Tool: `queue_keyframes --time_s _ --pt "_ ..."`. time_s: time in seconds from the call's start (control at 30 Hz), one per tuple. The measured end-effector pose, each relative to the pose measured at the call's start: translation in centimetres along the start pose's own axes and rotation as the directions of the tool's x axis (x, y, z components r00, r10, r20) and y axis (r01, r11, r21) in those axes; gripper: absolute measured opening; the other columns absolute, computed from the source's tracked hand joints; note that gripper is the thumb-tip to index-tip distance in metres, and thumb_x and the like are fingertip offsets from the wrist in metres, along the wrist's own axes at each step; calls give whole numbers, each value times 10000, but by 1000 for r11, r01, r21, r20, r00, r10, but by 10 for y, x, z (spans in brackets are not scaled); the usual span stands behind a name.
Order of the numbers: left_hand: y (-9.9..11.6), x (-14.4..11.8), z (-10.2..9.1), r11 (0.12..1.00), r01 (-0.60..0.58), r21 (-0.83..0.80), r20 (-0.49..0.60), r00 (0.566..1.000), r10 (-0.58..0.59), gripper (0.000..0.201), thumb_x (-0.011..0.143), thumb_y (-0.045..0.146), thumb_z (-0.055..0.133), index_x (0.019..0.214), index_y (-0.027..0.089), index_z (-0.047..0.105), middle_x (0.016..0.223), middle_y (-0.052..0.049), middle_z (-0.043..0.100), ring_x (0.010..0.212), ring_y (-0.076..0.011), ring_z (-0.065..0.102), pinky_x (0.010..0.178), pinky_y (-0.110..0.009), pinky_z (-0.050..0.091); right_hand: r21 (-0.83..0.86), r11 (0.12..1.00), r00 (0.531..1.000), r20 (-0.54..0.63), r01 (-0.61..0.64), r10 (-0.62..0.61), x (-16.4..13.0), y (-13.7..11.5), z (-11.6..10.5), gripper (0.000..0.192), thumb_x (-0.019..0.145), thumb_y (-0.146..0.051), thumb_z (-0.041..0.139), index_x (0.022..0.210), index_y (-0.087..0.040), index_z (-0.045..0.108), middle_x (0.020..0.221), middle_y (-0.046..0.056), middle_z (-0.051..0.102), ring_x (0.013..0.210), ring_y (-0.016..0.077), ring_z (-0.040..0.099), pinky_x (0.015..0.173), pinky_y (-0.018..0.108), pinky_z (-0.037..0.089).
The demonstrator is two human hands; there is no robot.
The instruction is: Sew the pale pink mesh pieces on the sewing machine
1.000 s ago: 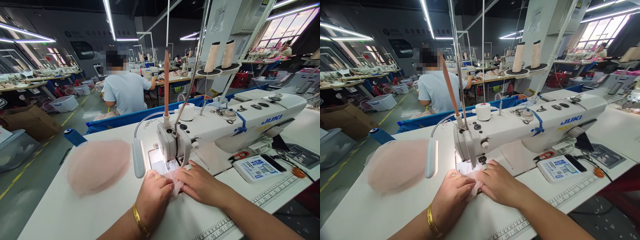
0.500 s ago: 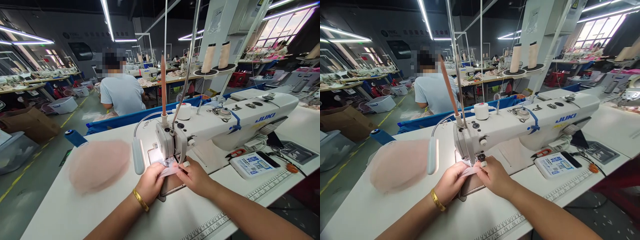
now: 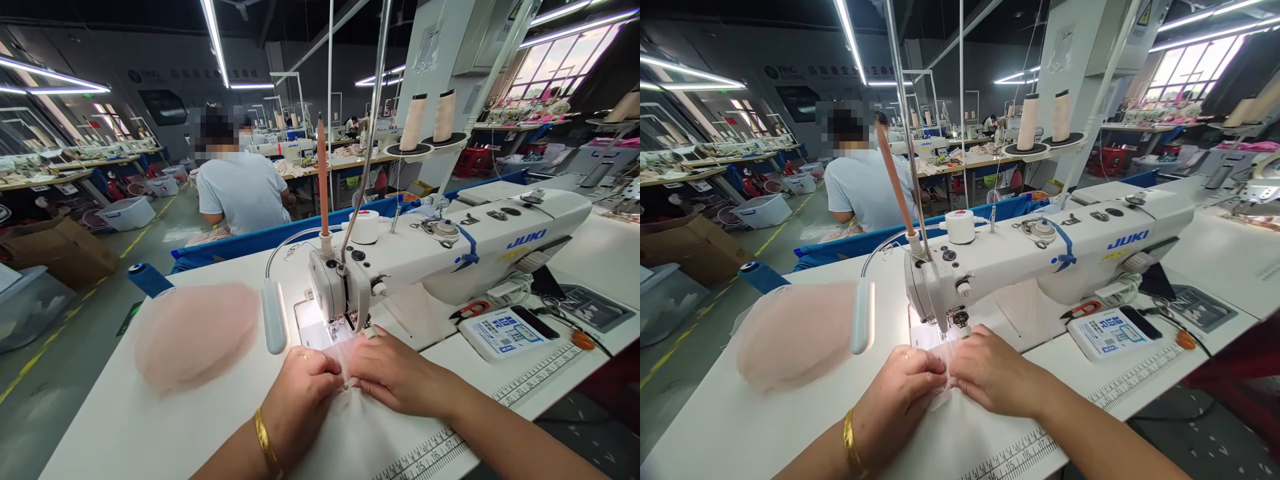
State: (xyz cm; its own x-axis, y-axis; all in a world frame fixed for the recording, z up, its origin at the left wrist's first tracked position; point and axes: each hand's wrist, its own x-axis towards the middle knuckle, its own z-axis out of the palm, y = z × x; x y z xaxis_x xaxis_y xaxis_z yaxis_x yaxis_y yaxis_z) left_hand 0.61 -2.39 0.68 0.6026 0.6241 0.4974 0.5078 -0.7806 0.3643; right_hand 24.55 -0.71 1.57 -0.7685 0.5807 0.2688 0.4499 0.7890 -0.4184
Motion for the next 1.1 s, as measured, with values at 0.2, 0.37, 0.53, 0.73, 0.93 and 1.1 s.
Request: queue_keyframes --time_s 0.2,0.37,0.53,0.73,0.93,1.1 --pt "7 0 -2 996 -52 75 3 999 52 305 909 -4 463 828 218 656 854 31 745 670 -130 618 814 -365 417 -82 996 999 43 -20 24 -1 -4 -3 164 1015 -230 526 862 -201 577 802 -20 633 775 168 516 864 351 329" --pt "3 3 -2 993 -21 112 29 999 18 292 837 -30 449 756 205 601 834 26 730 644 -132 601 788 -367 402 -147 989 999 21 -32 36 1 -1 1 207 1016 -216 500 814 -203 540 810 0 638 786 185 521 843 354 333" --pt "-8 5 1 986 -8 164 39 999 2 313 916 -1 432 773 197 628 893 -4 747 686 -144 624 793 -364 429 -207 976 997 9 -72 76 6 -1 1 182 1008 -185 513 832 -205 555 826 6 648 767 192 497 826 357 349" --pt "-15 9 0 981 -26 195 -7 1000 28 327 991 59 432 913 218 707 924 -25 750 757 -169 643 873 -397 449 -255 960 993 2 -112 116 8 -1 1 164 1013 -157 504 915 -210 624 930 32 701 845 233 506 816 373 379" --pt "-9 4 0 984 -99 147 2 995 99 291 895 -25 438 823 187 624 973 -26 760 762 -154 659 827 -376 437 -239 967 996 -27 -90 86 6 1 6 168 987 -116 520 889 -195 632 970 38 700 829 219 498 826 378 382" --pt "-7 0 2 986 -99 137 40 995 94 258 753 -50 473 744 197 546 783 27 693 626 -139 570 809 -388 419 -240 968 997 -28 -79 74 4 2 10 223 1009 -122 463 880 -198 629 879 36 674 773 211 483 809 383 377"
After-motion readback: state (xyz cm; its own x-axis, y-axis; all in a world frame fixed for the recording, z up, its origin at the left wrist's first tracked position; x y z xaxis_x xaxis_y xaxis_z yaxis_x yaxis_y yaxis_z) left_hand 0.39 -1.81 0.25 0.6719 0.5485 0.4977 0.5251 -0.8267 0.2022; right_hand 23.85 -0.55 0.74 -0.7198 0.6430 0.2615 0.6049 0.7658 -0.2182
